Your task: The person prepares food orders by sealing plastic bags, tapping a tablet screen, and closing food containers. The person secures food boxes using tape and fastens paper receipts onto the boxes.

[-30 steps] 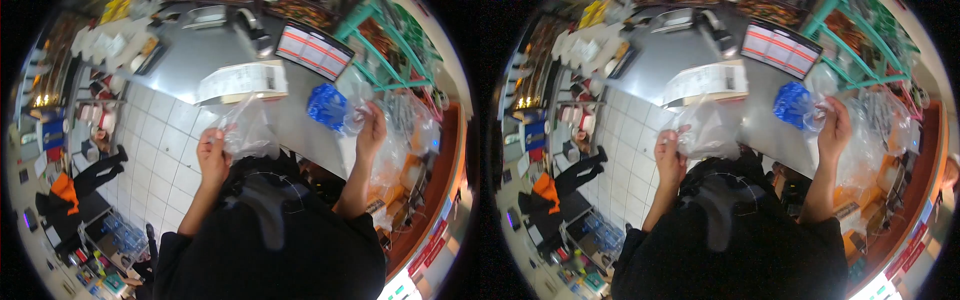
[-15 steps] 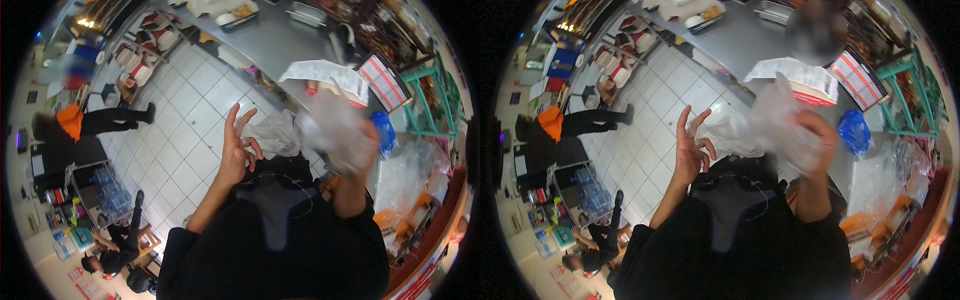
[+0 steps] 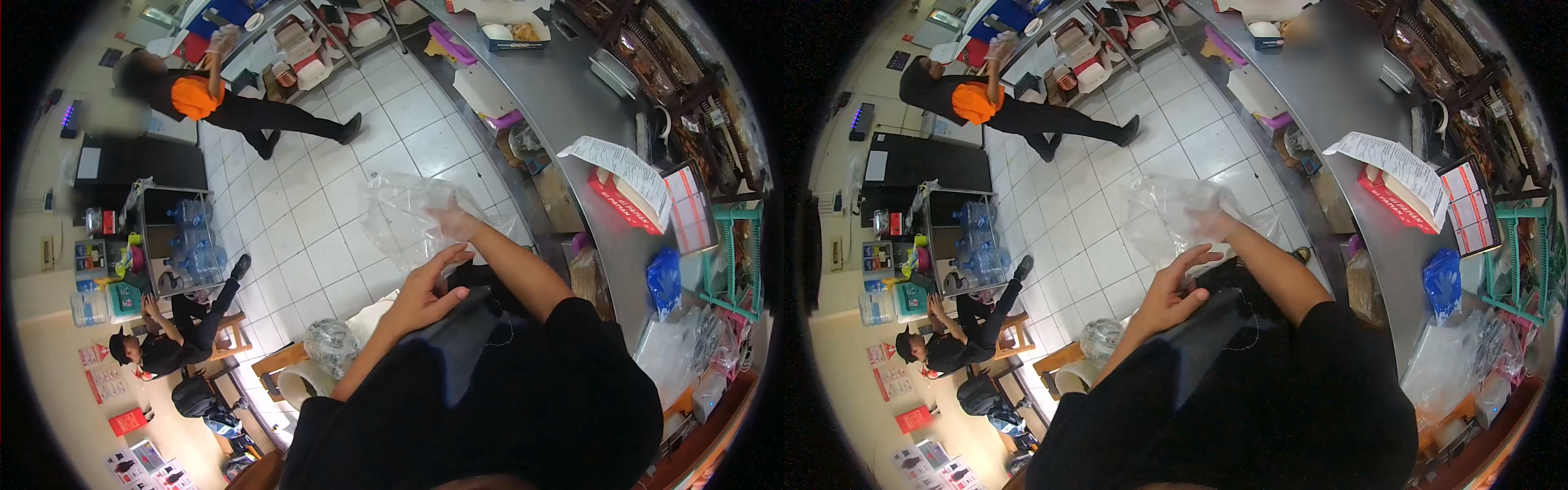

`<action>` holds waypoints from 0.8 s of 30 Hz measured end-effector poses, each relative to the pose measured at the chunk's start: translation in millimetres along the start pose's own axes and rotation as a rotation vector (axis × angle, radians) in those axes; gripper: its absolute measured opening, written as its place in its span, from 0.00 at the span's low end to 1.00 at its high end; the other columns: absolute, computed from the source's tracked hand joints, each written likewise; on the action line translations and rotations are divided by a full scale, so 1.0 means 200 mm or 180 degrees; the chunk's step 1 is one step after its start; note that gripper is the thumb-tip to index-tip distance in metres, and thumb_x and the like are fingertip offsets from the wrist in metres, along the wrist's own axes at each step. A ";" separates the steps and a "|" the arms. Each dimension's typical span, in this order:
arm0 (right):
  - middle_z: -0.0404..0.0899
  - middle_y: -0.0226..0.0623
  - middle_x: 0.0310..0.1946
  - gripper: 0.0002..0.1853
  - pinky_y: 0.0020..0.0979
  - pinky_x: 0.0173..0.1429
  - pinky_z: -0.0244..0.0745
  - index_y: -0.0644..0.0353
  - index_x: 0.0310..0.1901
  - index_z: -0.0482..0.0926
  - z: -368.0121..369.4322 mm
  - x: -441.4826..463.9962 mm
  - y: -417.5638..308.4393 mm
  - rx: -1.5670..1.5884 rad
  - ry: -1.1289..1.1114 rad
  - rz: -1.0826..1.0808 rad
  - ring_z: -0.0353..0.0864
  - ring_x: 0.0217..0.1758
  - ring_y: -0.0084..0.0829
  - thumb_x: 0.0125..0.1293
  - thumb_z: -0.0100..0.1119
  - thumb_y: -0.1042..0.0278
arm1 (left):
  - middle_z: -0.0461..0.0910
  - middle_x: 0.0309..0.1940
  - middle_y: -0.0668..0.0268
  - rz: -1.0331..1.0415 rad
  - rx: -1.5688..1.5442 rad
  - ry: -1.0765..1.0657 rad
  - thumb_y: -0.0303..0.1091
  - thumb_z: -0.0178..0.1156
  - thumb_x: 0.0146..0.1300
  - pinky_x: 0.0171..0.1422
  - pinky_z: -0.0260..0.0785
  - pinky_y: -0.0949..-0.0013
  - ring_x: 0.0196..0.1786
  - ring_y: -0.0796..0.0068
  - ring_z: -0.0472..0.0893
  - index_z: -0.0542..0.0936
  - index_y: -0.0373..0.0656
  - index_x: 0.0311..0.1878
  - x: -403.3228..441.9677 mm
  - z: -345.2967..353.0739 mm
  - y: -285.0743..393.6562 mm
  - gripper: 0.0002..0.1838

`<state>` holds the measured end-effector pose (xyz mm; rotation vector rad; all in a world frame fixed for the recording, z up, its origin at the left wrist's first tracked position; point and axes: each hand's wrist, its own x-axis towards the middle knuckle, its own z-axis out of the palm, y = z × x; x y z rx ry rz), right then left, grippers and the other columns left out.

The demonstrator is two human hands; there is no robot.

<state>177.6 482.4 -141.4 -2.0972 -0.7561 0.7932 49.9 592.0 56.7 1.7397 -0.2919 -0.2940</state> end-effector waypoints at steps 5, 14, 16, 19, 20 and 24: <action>0.82 0.50 0.49 0.24 0.43 0.56 0.76 0.61 0.63 0.74 -0.01 -0.33 0.00 -0.0412 -0.0570 0.0092 0.81 0.55 0.46 0.67 0.61 0.62 | 0.77 0.62 0.60 -0.0336 0.0205 0.0443 0.26 0.60 0.67 0.30 0.64 0.80 0.26 0.87 0.71 0.63 0.39 0.73 0.05 0.00 -0.09 0.32; 0.76 0.44 0.58 0.26 0.42 0.67 0.69 0.59 0.53 0.77 -1.27 -1.49 0.01 -0.1350 0.2543 0.0609 0.74 0.62 0.45 0.55 0.73 0.59 | 0.81 0.20 0.56 -0.0954 0.1530 0.0466 0.40 0.64 0.67 0.28 0.66 0.69 0.20 0.73 0.76 0.78 0.36 0.59 0.30 0.00 -0.08 0.23; 0.68 0.50 0.65 0.31 0.47 0.69 0.64 0.59 0.52 0.76 -1.49 -1.69 0.16 -0.2404 0.2106 0.1256 0.66 0.68 0.50 0.47 0.76 0.58 | 0.82 0.21 0.52 -0.0864 0.1670 0.0445 0.44 0.64 0.66 0.30 0.71 0.61 0.22 0.59 0.81 0.77 0.37 0.60 0.35 -0.01 -0.12 0.25; 0.67 0.53 0.63 0.36 0.49 0.69 0.63 0.59 0.51 0.73 -1.58 -1.73 0.37 -0.2722 0.1484 0.1060 0.65 0.67 0.54 0.38 0.79 0.58 | 0.83 0.23 0.51 -0.1094 0.1719 0.0422 0.44 0.65 0.65 0.32 0.72 0.61 0.24 0.58 0.83 0.77 0.35 0.60 0.42 0.03 -0.12 0.27; 0.68 0.53 0.61 0.37 0.49 0.68 0.64 0.59 0.51 0.73 -1.60 -1.71 0.43 -0.2536 0.1438 0.1037 0.65 0.66 0.54 0.37 0.79 0.58 | 0.83 0.23 0.51 -0.1141 0.1752 0.0447 0.44 0.65 0.65 0.32 0.72 0.60 0.24 0.58 0.83 0.77 0.35 0.60 0.45 0.04 -0.12 0.27; 0.69 0.49 0.50 0.37 0.46 0.61 0.67 0.58 0.48 0.72 -1.73 -1.51 0.52 -0.1962 0.1330 0.1022 0.69 0.58 0.52 0.32 0.78 0.57 | 0.85 0.28 0.50 -0.1333 0.1787 0.0530 0.45 0.64 0.64 0.34 0.73 0.60 0.24 0.58 0.83 0.76 0.37 0.61 0.53 0.16 -0.06 0.28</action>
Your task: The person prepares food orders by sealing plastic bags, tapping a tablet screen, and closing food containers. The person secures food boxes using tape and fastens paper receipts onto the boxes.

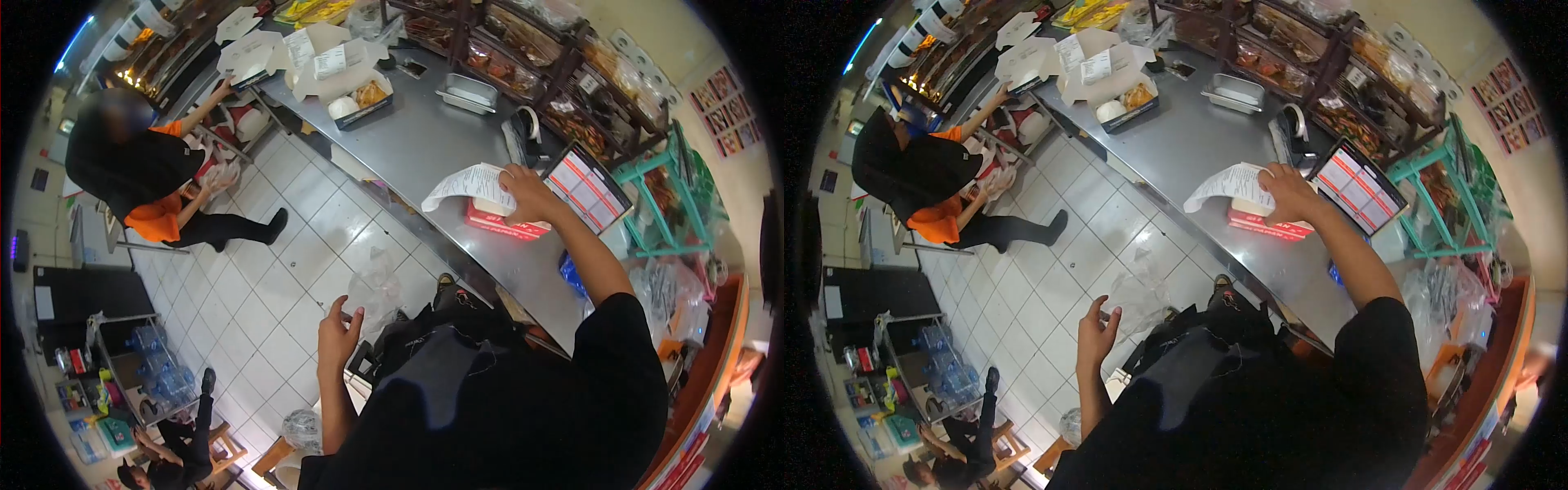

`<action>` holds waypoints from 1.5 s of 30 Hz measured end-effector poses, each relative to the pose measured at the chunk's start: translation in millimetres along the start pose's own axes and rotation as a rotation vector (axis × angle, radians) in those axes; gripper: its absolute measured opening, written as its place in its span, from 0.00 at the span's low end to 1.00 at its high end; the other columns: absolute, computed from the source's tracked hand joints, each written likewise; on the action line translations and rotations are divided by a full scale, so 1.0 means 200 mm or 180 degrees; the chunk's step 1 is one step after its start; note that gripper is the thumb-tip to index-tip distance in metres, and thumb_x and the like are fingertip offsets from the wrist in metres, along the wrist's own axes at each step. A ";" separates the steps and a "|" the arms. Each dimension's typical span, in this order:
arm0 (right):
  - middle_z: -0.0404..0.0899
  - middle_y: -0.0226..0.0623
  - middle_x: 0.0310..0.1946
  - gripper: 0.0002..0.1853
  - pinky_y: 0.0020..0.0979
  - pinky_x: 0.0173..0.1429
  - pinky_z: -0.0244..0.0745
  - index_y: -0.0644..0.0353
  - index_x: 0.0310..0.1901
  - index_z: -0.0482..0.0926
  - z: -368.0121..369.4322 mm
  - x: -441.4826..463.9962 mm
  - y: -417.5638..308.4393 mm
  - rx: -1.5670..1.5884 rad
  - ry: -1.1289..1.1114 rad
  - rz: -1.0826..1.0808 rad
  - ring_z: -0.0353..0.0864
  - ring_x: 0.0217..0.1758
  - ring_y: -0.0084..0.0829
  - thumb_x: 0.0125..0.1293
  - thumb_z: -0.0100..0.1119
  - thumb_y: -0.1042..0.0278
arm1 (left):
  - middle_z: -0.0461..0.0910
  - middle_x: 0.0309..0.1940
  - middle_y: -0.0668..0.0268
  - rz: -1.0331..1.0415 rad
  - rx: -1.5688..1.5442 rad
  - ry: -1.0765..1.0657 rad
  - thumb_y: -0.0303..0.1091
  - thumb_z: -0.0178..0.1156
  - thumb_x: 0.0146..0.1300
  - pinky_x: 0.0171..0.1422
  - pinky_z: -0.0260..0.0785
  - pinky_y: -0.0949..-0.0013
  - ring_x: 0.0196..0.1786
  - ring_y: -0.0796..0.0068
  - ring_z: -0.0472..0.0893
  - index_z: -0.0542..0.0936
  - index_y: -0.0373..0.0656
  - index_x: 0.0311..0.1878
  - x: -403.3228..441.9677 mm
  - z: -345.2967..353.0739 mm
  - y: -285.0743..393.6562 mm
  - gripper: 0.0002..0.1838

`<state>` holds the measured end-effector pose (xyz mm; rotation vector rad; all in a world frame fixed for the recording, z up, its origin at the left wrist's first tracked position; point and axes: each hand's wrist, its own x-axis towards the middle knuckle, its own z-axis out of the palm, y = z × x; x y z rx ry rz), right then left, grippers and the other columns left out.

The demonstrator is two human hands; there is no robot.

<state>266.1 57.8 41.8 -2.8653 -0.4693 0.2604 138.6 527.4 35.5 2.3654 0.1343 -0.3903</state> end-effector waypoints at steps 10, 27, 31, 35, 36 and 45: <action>0.70 0.55 0.56 0.43 0.49 0.68 0.62 0.61 0.55 0.72 0.10 0.94 0.13 -0.0451 0.0264 0.0138 0.68 0.64 0.55 0.37 0.80 0.50 | 0.81 0.42 0.54 0.0007 -0.0427 0.0584 0.32 0.68 0.62 0.35 0.73 0.65 0.28 0.66 0.79 0.75 0.39 0.63 -0.03 0.20 0.30 0.26; 0.55 0.55 0.71 0.50 0.52 0.77 0.51 0.39 0.75 0.61 0.31 -0.12 0.01 0.0447 0.0290 0.0290 0.54 0.73 0.58 0.47 0.75 0.54 | 0.62 0.73 0.51 0.1001 -0.0843 -0.0117 0.47 0.62 0.67 0.31 0.72 0.77 0.33 0.76 0.77 0.51 0.44 0.79 0.12 0.10 0.38 0.44; 0.57 0.55 0.70 0.46 0.51 0.75 0.54 0.37 0.72 0.66 0.08 -0.18 -0.30 0.0788 0.0648 -0.0599 0.56 0.72 0.58 0.48 0.74 0.54 | 0.63 0.73 0.50 0.1648 -0.1061 -0.0524 0.57 0.66 0.59 0.28 0.69 0.76 0.34 0.76 0.76 0.50 0.42 0.79 0.24 0.00 0.44 0.54; 0.60 0.53 0.67 0.49 0.49 0.74 0.57 0.38 0.73 0.65 -0.08 -0.12 -0.66 0.1705 -0.0123 -0.1693 0.59 0.71 0.55 0.45 0.75 0.52 | 0.75 0.61 0.48 0.2593 -0.0204 -0.0683 0.71 0.62 0.56 0.27 0.71 0.72 0.29 0.74 0.77 0.59 0.41 0.76 0.23 -0.18 0.64 0.55; 0.60 0.53 0.68 0.50 0.48 0.74 0.57 0.39 0.73 0.65 -0.08 -0.08 -0.73 0.1873 -0.0399 -0.1816 0.59 0.71 0.55 0.44 0.75 0.52 | 0.77 0.58 0.48 0.2865 0.0252 -0.0711 0.73 0.61 0.55 0.27 0.71 0.71 0.28 0.73 0.77 0.61 0.41 0.76 0.19 -0.24 0.70 0.55; 0.58 0.62 0.68 0.48 0.58 0.74 0.48 0.44 0.72 0.64 0.16 0.12 -1.22 0.1595 0.1826 -0.0113 0.54 0.70 0.66 0.46 0.73 0.53 | 0.78 0.57 0.50 0.2719 0.1350 0.0365 0.30 0.64 0.62 0.40 0.76 0.62 0.35 0.59 0.82 0.66 0.38 0.71 0.04 -0.30 0.72 0.34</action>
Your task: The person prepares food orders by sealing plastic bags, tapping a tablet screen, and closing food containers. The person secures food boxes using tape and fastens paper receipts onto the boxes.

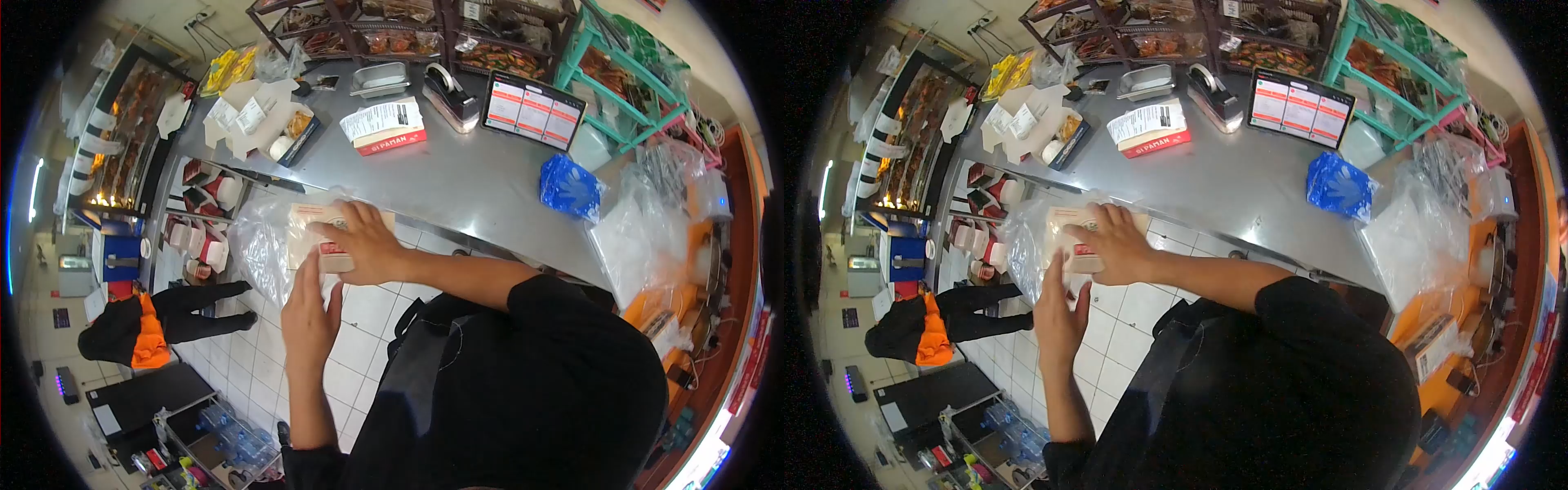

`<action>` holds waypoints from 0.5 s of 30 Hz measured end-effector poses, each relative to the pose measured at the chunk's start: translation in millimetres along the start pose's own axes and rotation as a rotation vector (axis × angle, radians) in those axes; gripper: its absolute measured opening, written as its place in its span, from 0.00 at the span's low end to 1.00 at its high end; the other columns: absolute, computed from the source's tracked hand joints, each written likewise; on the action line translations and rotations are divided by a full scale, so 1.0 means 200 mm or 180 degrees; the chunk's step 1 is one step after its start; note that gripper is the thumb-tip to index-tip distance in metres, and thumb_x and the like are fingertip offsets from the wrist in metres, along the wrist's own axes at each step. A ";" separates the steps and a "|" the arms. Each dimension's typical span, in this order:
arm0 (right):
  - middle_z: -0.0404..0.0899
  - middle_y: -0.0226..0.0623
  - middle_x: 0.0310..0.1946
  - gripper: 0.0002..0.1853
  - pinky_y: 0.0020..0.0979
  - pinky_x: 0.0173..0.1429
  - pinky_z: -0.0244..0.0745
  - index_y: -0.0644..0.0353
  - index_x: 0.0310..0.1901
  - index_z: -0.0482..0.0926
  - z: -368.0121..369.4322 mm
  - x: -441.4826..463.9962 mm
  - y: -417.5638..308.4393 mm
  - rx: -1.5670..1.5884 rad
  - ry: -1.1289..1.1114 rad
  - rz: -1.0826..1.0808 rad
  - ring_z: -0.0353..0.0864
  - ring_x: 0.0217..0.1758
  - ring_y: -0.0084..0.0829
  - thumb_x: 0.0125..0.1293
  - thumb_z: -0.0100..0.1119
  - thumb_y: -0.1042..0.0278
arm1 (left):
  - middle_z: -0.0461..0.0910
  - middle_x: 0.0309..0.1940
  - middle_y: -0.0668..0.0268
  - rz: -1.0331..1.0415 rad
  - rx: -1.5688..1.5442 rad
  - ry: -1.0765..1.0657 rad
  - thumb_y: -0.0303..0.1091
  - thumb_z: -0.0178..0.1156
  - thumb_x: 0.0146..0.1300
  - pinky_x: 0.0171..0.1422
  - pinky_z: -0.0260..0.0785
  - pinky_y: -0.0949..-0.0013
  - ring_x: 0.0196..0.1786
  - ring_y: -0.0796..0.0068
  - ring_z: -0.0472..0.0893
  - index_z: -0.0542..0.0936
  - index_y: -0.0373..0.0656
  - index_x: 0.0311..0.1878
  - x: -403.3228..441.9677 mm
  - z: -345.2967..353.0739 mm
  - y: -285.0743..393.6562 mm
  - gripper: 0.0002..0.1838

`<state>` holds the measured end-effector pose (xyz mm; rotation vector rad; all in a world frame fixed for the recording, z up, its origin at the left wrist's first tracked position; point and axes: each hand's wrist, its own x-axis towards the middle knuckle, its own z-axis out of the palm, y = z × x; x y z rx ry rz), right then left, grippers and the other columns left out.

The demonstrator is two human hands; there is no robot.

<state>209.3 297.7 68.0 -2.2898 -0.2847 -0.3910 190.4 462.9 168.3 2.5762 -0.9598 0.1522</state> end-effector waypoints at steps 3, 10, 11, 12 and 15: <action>0.57 0.61 0.68 0.44 0.59 0.73 0.50 0.46 0.72 0.63 0.27 0.01 -0.03 -0.0223 0.0742 -0.0287 0.56 0.69 0.64 0.53 0.69 0.50 | 0.77 0.56 0.51 0.0902 0.0537 -0.0069 0.23 0.57 0.63 0.51 0.74 0.57 0.46 0.55 0.80 0.65 0.39 0.72 0.08 0.11 0.11 0.32; 0.65 0.58 0.62 0.36 0.53 0.61 0.69 0.54 0.74 0.58 0.22 0.16 -0.40 0.0741 0.1643 0.0582 0.69 0.61 0.59 0.68 0.56 0.52 | 0.77 0.46 0.60 0.1530 0.0585 -0.1219 0.27 0.59 0.55 0.54 0.70 0.56 0.44 0.61 0.76 0.66 0.45 0.73 -0.04 0.12 0.62 0.38; 0.65 0.58 0.62 0.36 0.53 0.61 0.69 0.54 0.74 0.58 0.20 0.17 -0.43 0.0876 0.1707 0.0711 0.69 0.62 0.59 0.68 0.56 0.52 | 0.77 0.46 0.62 0.1701 0.0490 -0.0961 0.30 0.61 0.56 0.54 0.69 0.56 0.45 0.61 0.76 0.68 0.47 0.71 -0.06 0.04 0.66 0.36; 0.65 0.58 0.63 0.36 0.53 0.62 0.68 0.54 0.74 0.58 0.19 0.17 -0.44 0.0966 0.1767 0.0768 0.68 0.62 0.59 0.68 0.56 0.52 | 0.78 0.46 0.63 0.1874 0.0390 -0.0700 0.32 0.63 0.57 0.54 0.69 0.56 0.46 0.62 0.76 0.70 0.48 0.70 -0.09 -0.04 0.71 0.34; 0.65 0.56 0.63 0.35 0.52 0.64 0.67 0.55 0.73 0.59 0.17 0.18 -0.40 0.1082 0.2002 0.0827 0.67 0.63 0.58 0.68 0.57 0.53 | 0.77 0.52 0.62 0.2077 0.0013 0.0008 0.47 0.64 0.62 0.61 0.65 0.45 0.52 0.57 0.75 0.67 0.48 0.70 -0.27 -0.21 0.60 0.34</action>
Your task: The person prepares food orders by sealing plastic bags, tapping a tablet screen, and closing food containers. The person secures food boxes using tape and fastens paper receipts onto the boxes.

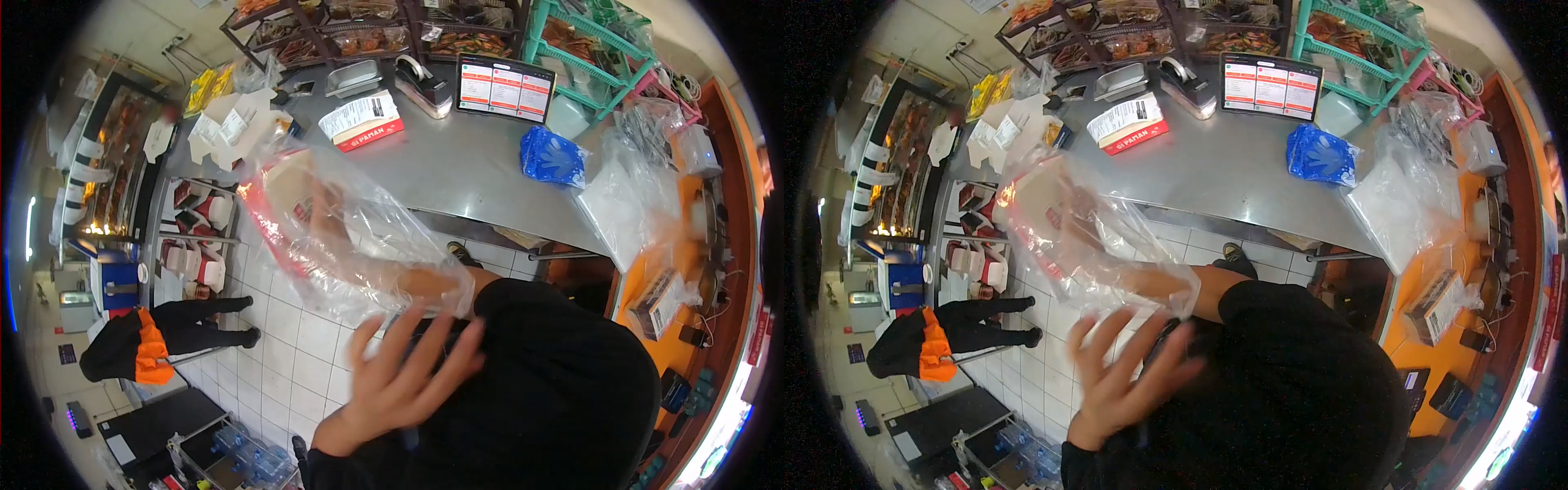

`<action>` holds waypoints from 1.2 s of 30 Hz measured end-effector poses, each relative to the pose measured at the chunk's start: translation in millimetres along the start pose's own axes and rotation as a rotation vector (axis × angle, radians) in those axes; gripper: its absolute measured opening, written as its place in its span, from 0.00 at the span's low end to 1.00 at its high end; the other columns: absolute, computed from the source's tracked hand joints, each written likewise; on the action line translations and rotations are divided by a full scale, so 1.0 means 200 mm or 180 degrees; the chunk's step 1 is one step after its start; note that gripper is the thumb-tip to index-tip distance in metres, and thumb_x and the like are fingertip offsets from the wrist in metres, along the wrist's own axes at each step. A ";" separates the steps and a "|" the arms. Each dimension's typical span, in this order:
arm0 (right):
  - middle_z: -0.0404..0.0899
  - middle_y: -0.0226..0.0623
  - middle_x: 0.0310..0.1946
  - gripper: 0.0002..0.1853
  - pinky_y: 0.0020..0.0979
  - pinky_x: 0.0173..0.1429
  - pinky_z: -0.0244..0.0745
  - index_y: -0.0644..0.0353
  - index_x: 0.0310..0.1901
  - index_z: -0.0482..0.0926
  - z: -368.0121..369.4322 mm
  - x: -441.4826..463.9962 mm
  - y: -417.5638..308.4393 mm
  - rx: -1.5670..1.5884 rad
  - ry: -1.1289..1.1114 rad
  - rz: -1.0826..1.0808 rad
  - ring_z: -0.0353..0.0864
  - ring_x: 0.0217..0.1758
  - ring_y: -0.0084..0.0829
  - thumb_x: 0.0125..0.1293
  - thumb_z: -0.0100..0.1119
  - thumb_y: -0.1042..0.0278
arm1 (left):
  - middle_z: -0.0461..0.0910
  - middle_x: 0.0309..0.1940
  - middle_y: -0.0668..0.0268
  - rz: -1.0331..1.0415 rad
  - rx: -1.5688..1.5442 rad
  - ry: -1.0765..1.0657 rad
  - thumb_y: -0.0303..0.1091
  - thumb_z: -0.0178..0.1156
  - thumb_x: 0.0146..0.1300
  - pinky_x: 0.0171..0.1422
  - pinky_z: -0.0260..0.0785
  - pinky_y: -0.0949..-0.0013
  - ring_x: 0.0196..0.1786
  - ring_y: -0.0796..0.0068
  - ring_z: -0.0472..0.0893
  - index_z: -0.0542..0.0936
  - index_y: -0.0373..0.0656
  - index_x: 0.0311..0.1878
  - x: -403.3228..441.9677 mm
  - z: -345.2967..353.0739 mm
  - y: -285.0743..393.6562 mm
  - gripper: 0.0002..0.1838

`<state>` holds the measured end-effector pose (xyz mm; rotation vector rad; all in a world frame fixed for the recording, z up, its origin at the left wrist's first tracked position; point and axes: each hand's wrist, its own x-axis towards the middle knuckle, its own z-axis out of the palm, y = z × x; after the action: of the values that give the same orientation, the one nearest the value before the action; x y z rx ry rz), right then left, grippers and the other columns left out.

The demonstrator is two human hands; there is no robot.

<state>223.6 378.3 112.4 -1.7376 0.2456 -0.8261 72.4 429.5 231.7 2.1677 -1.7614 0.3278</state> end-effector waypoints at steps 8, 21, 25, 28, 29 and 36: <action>0.65 0.53 0.65 0.34 0.50 0.68 0.64 0.56 0.72 0.62 -0.17 0.18 0.17 -0.0130 0.0543 -0.0062 0.65 0.66 0.55 0.67 0.58 0.56 | 0.62 0.67 0.46 -0.3186 -0.2178 0.1234 0.35 0.72 0.56 0.71 0.62 0.57 0.67 0.54 0.69 0.47 0.31 0.74 -0.48 1.06 -0.48 0.52; 0.59 0.48 0.72 0.29 0.60 0.68 0.61 0.49 0.69 0.67 -0.88 0.43 0.99 -0.2525 -0.1913 -0.0005 0.62 0.71 0.51 0.67 0.57 0.53 | 0.83 0.39 0.48 -0.0718 -0.2770 -0.1561 0.25 0.55 0.67 0.44 0.74 0.55 0.42 0.49 0.84 0.79 0.37 0.50 0.64 0.96 -0.13 0.10; 0.53 0.52 0.75 0.30 0.82 0.61 0.48 0.40 0.70 0.68 -1.15 0.24 1.21 -0.2699 -0.2223 0.0685 0.52 0.77 0.58 0.65 0.58 0.53 | 0.81 0.51 0.53 -0.0272 -0.3601 -0.1900 0.28 0.64 0.63 0.57 0.73 0.59 0.54 0.57 0.81 0.80 0.37 0.53 0.72 0.93 -0.10 0.15; 0.60 0.52 0.71 0.25 0.72 0.66 0.55 0.49 0.65 0.74 -1.28 0.26 1.21 -0.2213 -0.2378 0.0544 0.57 0.75 0.54 0.66 0.56 0.55 | 0.74 0.61 0.49 0.0202 -0.2381 0.0240 0.31 0.72 0.55 0.67 0.68 0.55 0.63 0.51 0.74 0.79 0.39 0.56 0.68 0.88 -0.15 0.24; 0.63 0.52 0.70 0.23 0.67 0.66 0.60 0.53 0.61 0.76 -1.29 0.27 1.28 -0.1991 -0.2609 0.0316 0.62 0.72 0.53 0.66 0.56 0.57 | 0.70 0.64 0.48 -0.0209 -0.2038 0.1090 0.32 0.75 0.52 0.69 0.66 0.53 0.65 0.48 0.72 0.79 0.40 0.56 0.67 0.97 -0.18 0.27; 0.83 0.49 0.45 0.19 0.40 0.54 0.77 0.64 0.52 0.80 -1.64 0.60 0.58 -0.1871 -0.4057 0.0356 0.83 0.51 0.46 0.69 0.57 0.57 | 0.81 0.39 0.57 -0.1877 -0.2311 0.1105 0.19 0.63 0.53 0.51 0.71 0.64 0.43 0.61 0.80 0.81 0.34 0.41 0.73 1.03 -0.46 0.10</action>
<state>130.4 22.2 92.3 -2.4198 -0.3135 0.5873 187.5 233.9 86.8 1.8181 -0.8077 -0.0803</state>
